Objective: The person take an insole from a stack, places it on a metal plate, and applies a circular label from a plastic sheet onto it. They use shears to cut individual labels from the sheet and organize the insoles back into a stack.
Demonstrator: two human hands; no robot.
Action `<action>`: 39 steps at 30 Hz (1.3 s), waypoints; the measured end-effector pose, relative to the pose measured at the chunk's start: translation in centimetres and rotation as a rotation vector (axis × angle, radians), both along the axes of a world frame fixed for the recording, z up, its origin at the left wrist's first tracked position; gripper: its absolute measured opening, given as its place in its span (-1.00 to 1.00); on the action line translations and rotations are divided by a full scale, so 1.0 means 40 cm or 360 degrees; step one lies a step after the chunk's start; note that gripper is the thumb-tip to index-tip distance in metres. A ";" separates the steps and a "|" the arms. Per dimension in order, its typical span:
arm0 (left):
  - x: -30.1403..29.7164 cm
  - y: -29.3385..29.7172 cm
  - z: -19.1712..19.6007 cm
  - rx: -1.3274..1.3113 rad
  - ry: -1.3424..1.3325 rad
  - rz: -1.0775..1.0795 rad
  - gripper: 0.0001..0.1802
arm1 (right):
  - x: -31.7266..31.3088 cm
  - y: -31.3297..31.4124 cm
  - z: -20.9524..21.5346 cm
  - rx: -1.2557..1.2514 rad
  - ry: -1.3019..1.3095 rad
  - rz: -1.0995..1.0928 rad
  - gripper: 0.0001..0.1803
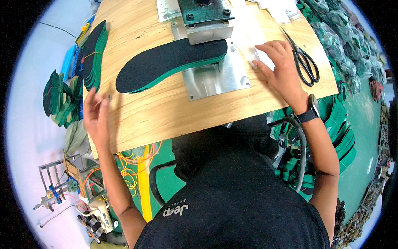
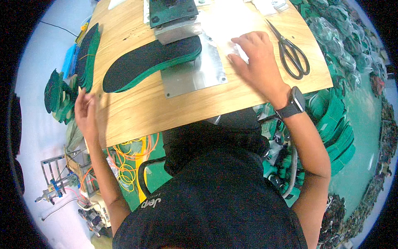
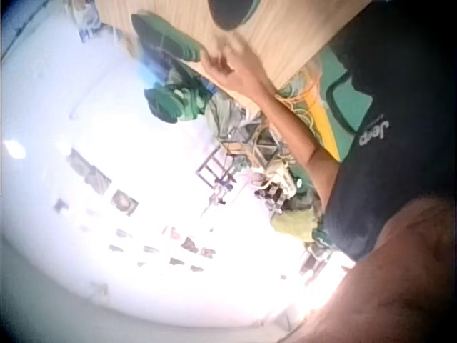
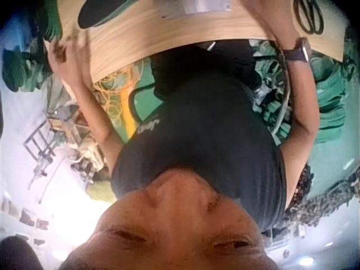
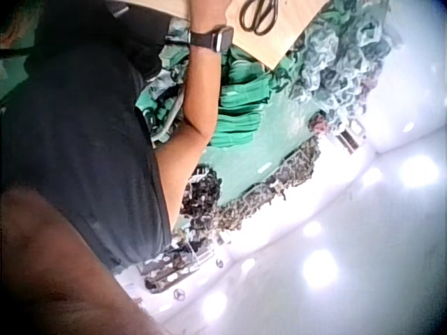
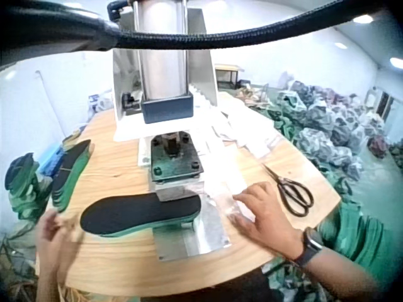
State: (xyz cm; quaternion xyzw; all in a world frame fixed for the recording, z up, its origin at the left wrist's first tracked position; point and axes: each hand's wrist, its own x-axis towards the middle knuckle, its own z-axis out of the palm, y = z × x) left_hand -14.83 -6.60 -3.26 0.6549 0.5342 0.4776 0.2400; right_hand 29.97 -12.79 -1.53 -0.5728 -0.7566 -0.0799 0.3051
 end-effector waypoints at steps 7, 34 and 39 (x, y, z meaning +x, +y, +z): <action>0.296 -0.127 0.040 -0.0400 -0.0124 -0.0508 -0.85 | -0.006 0.006 -0.044 -0.0002 -0.0103 -0.0195 -0.90; 0.611 -0.161 0.007 -0.1242 -0.0774 -0.1161 -0.81 | 0.339 -0.164 0.021 -0.0796 0.1227 -0.0380 -0.39; 0.590 -0.167 0.004 -0.1243 -0.0939 -0.1087 -0.81 | 0.074 -0.330 0.053 -0.0869 0.2506 0.0486 -0.23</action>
